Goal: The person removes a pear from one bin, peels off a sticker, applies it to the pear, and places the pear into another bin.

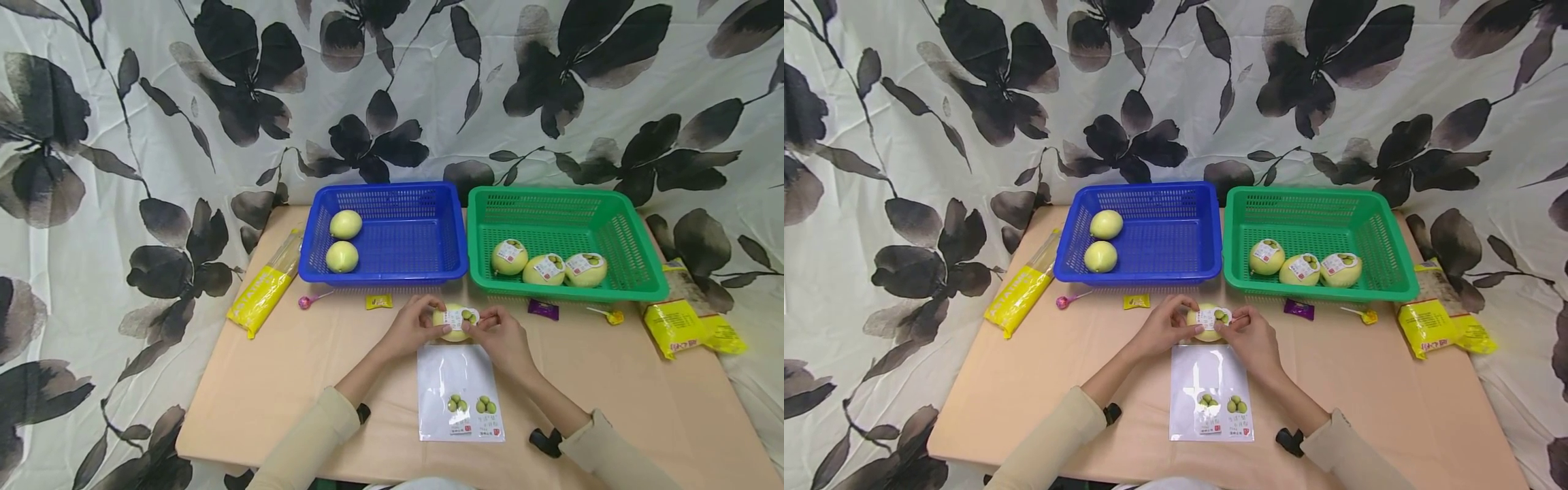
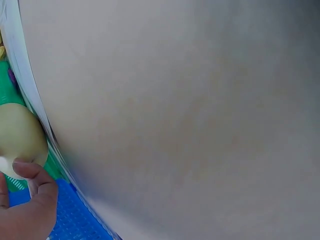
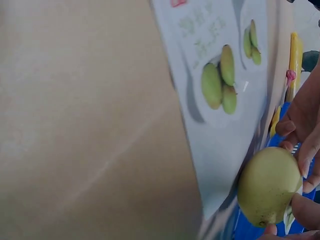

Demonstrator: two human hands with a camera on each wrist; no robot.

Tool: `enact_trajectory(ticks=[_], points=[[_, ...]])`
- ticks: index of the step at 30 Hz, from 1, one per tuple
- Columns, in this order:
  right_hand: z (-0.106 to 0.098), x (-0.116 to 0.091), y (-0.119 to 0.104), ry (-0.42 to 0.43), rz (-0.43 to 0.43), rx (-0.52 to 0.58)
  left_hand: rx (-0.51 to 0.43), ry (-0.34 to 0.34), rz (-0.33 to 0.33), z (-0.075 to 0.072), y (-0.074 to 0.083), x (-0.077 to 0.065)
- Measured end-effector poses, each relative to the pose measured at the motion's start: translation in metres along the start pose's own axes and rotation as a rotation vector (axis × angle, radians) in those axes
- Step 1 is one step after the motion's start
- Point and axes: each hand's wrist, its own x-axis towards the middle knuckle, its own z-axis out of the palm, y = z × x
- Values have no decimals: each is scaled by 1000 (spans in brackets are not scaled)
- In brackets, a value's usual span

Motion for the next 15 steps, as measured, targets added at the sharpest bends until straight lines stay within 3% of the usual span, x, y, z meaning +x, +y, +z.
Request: enact_trajectory(ticks=[15], points=[[-1, 4, 14, 97, -328, 42, -31, -1, -5, -1, -4, 2]])
